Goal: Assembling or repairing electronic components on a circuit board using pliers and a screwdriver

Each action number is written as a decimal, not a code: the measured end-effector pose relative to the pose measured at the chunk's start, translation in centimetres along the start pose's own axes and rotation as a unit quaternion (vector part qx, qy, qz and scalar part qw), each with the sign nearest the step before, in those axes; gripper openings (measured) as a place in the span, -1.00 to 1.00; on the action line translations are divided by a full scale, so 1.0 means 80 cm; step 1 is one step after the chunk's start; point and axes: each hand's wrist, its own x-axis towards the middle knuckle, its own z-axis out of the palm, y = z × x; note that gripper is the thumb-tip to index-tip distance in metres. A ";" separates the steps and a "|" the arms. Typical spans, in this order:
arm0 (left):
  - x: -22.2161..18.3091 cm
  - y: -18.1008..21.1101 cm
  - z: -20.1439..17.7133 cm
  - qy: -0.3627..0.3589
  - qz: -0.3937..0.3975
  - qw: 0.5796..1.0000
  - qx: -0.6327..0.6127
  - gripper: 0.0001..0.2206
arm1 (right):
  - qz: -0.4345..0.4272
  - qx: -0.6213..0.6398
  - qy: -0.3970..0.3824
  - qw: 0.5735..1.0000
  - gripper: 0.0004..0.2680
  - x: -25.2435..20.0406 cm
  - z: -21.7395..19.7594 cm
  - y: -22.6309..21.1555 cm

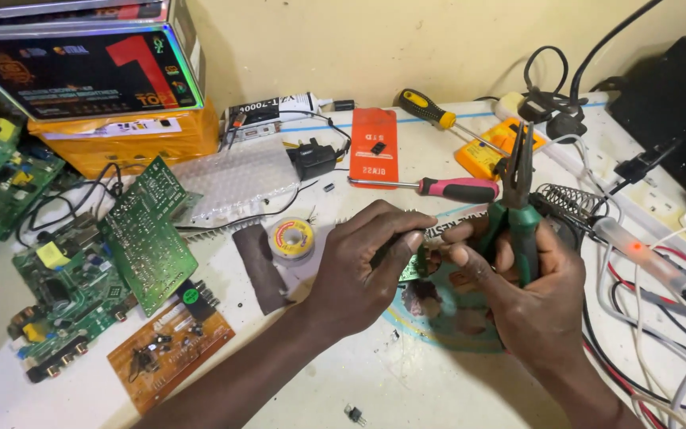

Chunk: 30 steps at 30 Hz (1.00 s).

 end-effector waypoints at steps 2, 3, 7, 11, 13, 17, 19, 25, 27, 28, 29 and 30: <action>0.001 -0.001 -0.001 -0.016 0.014 1.000 0.006 -0.78 | 0.023 0.017 -0.001 1.000 -0.77 0.001 0.004 -0.003; 0.001 -0.001 -0.002 -0.032 0.031 0.999 0.012 -0.76 | 0.043 0.035 -0.002 0.998 -0.77 0.000 0.006 -0.004; 0.000 -0.004 -0.001 -0.053 0.027 0.998 -0.010 -0.78 | 0.053 -0.030 0.023 0.998 -0.66 0.005 -0.005 0.029; -0.001 -0.007 -0.001 -0.063 0.030 0.998 -0.007 -0.79 | 0.036 0.016 -0.003 0.999 -0.66 0.009 -0.002 0.029; -0.002 -0.007 -0.001 -0.067 0.028 0.997 -0.008 -0.79 | 0.040 0.013 -0.006 0.999 -0.66 0.009 -0.001 0.034; -0.002 -0.007 0.000 -0.069 0.012 0.997 -0.021 -0.76 | 0.015 0.056 -0.016 0.998 -0.71 0.008 0.004 0.033; -0.002 -0.006 0.001 -0.067 0.005 0.997 -0.034 -0.78 | 0.013 0.073 -0.019 0.997 -0.71 0.006 0.005 0.032; 0.000 0.000 0.002 -0.058 0.011 0.998 -0.011 -0.74 | 0.008 0.065 -0.027 0.997 -0.74 0.005 0.001 0.029; -0.001 0.001 0.001 -0.059 0.002 0.998 -0.016 -0.70 | 0.016 0.058 -0.012 0.998 -0.72 0.006 -0.001 0.041; 0.000 0.003 0.001 -0.058 0.004 0.998 -0.013 -0.70 | 0.014 0.060 -0.014 0.998 -0.72 0.006 -0.001 0.039; 0.000 0.004 0.001 -0.049 -0.020 0.998 -0.017 -0.73 | 0.025 0.070 -0.011 0.997 -0.71 0.005 0.000 0.036; 0.000 0.006 0.001 -0.041 -0.044 0.998 -0.021 -0.76 | 0.036 0.080 -0.007 0.996 -0.70 0.003 0.001 0.034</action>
